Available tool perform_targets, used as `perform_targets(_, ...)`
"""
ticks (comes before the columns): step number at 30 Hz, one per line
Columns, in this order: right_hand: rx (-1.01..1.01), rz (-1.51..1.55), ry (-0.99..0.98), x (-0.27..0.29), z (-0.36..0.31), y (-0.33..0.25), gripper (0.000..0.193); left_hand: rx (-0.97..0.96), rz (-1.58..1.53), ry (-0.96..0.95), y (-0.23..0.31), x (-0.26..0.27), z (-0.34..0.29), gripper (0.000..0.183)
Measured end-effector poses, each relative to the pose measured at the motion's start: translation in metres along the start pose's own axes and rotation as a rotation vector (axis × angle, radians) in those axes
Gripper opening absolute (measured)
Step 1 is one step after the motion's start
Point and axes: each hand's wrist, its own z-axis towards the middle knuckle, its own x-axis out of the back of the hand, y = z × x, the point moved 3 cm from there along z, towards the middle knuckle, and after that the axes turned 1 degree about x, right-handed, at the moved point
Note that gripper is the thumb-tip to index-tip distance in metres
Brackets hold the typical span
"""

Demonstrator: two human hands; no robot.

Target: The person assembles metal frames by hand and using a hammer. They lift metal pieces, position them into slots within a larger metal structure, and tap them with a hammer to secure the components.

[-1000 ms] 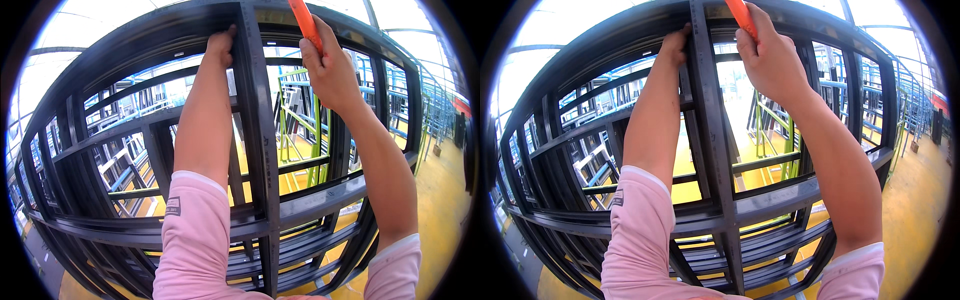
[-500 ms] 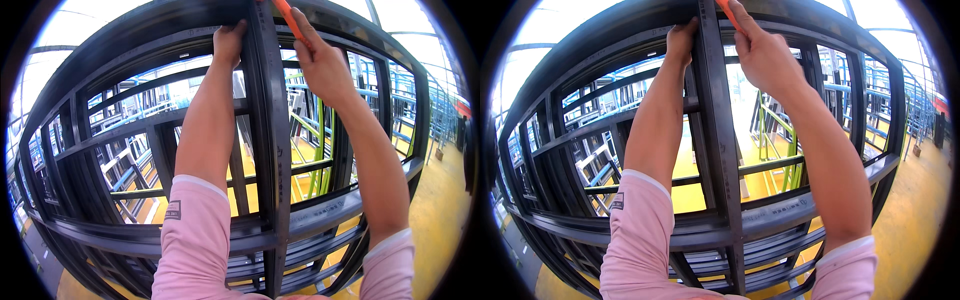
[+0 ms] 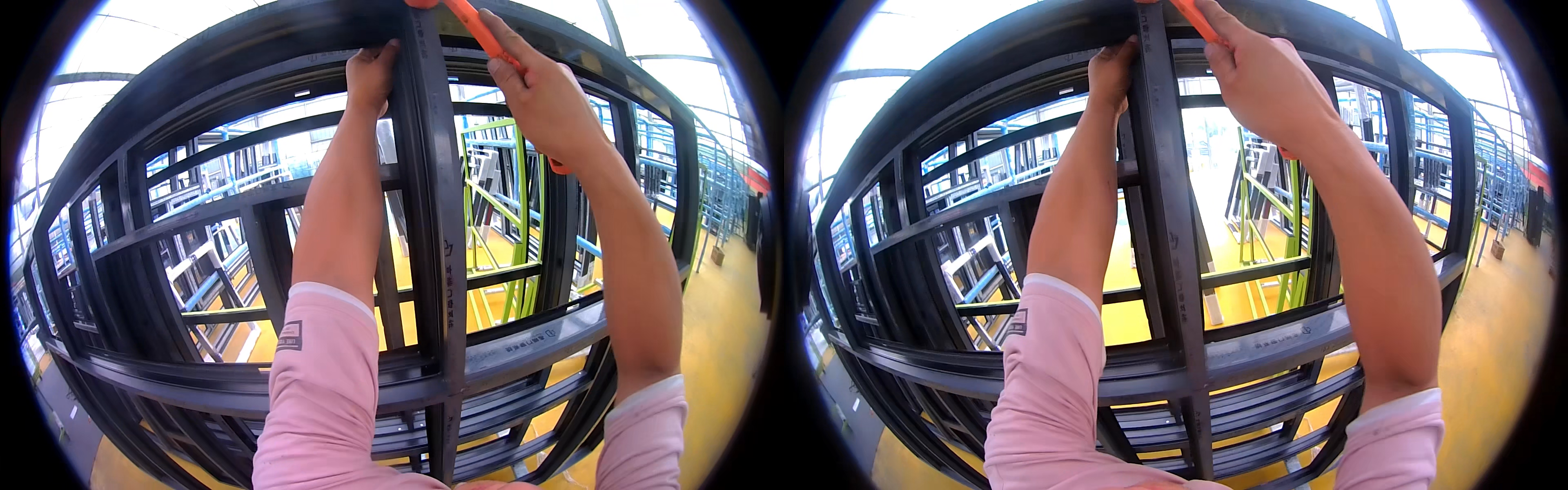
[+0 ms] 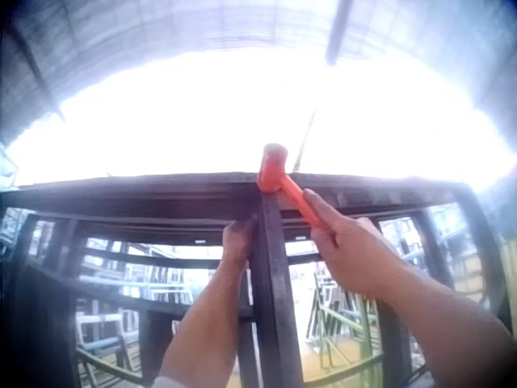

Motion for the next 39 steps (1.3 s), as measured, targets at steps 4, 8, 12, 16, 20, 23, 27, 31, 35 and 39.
perform_targets(4,-0.101,0.223,0.015,0.034,-0.018,-0.038,0.063,0.023,0.031,-0.031,-0.011,0.005,0.001,0.038)
perform_targets(8,-0.052,0.293,0.174,0.027,-0.034,-0.013,0.056,0.155,0.102,0.009,-0.015,-0.002,-0.006,0.04)
perform_targets(12,-0.057,0.26,0.156,0.028,-0.046,0.005,0.058,0.269,0.108,-0.015,-0.024,0.0,-0.008,0.04)
perform_targets(16,-0.12,0.293,0.113,0.025,-0.072,0.019,0.06,0.242,0.072,0.044,-0.048,0.007,-0.004,0.042)
perform_targets(20,-0.181,0.359,0.076,0.015,-0.107,0.026,0.06,0.223,0.594,0.022,-0.038,0.022,0.014,0.045)
perform_targets(23,-0.306,0.42,0.009,0.011,-0.147,0.041,0.061,0.073,1.017,0.138,0.031,-0.017,-0.022,0.044)
perform_targets(27,-0.65,0.603,-0.208,-0.002,-0.203,0.053,0.061,-0.493,1.022,0.151,0.073,-0.045,-0.042,0.044)
perform_targets(31,-0.768,0.758,-0.298,-0.02,-0.248,0.069,0.06,-0.435,1.381,-0.001,0.079,-0.067,-0.041,0.046)
perform_targets(35,-0.75,0.685,-0.266,-0.033,-0.279,0.09,0.06,-0.488,1.363,0.003,0.075,-0.074,-0.05,0.044)
perform_targets(39,-0.751,0.634,-0.322,-0.037,-0.304,0.099,0.061,-0.424,1.382,-0.025,0.084,-0.078,-0.052,0.046)
